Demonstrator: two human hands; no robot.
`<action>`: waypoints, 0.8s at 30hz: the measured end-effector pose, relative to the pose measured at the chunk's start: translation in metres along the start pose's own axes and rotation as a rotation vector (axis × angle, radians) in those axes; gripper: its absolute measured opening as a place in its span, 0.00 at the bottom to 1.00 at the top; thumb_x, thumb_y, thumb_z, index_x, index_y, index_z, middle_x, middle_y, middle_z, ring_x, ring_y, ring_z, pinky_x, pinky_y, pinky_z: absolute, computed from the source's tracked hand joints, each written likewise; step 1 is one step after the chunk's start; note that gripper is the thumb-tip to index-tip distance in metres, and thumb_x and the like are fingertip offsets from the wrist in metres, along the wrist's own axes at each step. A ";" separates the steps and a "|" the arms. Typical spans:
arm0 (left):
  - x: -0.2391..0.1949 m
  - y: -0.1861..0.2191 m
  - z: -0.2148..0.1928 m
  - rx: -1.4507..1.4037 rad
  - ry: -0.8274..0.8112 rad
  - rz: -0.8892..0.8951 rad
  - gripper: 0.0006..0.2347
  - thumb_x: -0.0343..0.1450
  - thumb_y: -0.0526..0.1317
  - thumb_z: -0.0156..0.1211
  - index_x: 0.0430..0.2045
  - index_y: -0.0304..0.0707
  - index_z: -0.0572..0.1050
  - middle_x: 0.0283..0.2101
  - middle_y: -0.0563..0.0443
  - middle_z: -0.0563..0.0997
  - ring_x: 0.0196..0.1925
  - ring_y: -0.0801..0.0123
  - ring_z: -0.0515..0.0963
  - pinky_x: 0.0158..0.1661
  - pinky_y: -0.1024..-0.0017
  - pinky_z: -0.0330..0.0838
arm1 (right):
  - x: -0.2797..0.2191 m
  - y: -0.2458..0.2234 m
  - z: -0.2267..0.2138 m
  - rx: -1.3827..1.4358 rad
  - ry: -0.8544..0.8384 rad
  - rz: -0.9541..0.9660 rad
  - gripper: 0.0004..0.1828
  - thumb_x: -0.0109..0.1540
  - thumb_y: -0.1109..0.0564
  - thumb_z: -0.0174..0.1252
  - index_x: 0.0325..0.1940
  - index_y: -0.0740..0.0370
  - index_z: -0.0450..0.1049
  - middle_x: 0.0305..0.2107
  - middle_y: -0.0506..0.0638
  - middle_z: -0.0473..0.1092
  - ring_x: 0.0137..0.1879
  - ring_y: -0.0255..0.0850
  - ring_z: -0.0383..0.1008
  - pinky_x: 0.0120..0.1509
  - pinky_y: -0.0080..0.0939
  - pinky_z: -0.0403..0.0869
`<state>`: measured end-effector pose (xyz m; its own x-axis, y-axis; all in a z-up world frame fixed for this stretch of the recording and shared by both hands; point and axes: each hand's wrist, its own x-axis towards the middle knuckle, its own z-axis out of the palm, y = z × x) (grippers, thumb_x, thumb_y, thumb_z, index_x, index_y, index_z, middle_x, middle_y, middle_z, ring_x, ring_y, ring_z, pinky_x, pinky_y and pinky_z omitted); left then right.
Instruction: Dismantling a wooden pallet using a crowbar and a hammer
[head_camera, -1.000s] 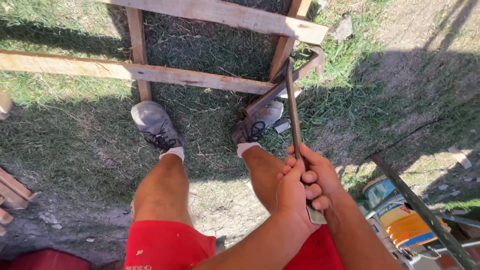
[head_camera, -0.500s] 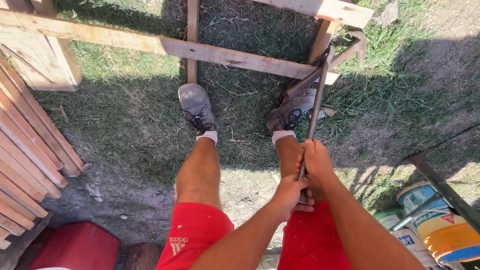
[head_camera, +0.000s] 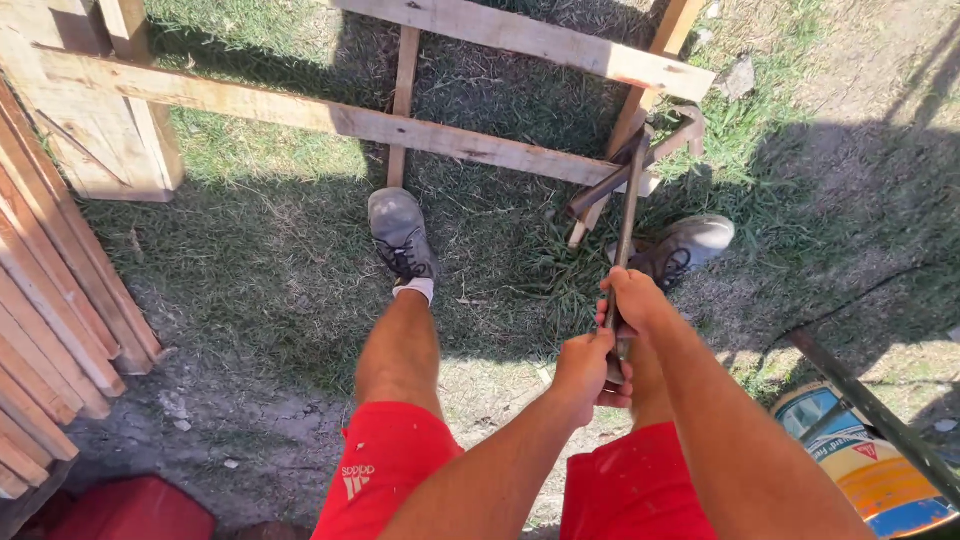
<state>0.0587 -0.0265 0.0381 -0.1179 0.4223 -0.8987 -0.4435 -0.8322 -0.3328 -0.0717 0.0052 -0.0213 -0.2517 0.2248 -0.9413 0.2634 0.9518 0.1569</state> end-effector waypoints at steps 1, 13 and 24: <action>-0.004 -0.009 -0.002 -0.027 0.022 -0.034 0.15 0.84 0.54 0.50 0.45 0.42 0.76 0.25 0.44 0.84 0.20 0.57 0.87 0.20 0.56 0.88 | -0.024 -0.005 0.000 -0.088 -0.036 -0.013 0.28 0.65 0.30 0.50 0.47 0.44 0.90 0.37 0.53 0.87 0.55 0.57 0.85 0.70 0.59 0.78; -0.003 -0.010 0.104 -0.285 -0.022 -0.033 0.17 0.85 0.54 0.46 0.44 0.41 0.75 0.22 0.47 0.76 0.17 0.63 0.78 0.15 0.65 0.76 | 0.027 0.042 -0.058 0.633 -0.099 -0.001 0.16 0.70 0.48 0.54 0.60 0.53 0.71 0.27 0.63 0.79 0.32 0.53 0.84 0.40 0.62 0.88; -0.032 0.041 0.081 -0.642 -0.044 0.012 0.12 0.86 0.49 0.45 0.48 0.45 0.74 0.25 0.52 0.71 0.16 0.72 0.71 0.13 0.76 0.66 | 0.010 -0.005 -0.044 0.862 -0.283 -0.050 0.26 0.75 0.51 0.48 0.78 0.45 0.53 0.31 0.60 0.79 0.36 0.50 0.86 0.47 0.59 0.89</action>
<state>-0.0282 -0.0450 0.0759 -0.1621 0.4151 -0.8952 0.1766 -0.8804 -0.4402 -0.1166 0.0121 -0.0180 -0.0739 0.0195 -0.9971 0.8925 0.4473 -0.0574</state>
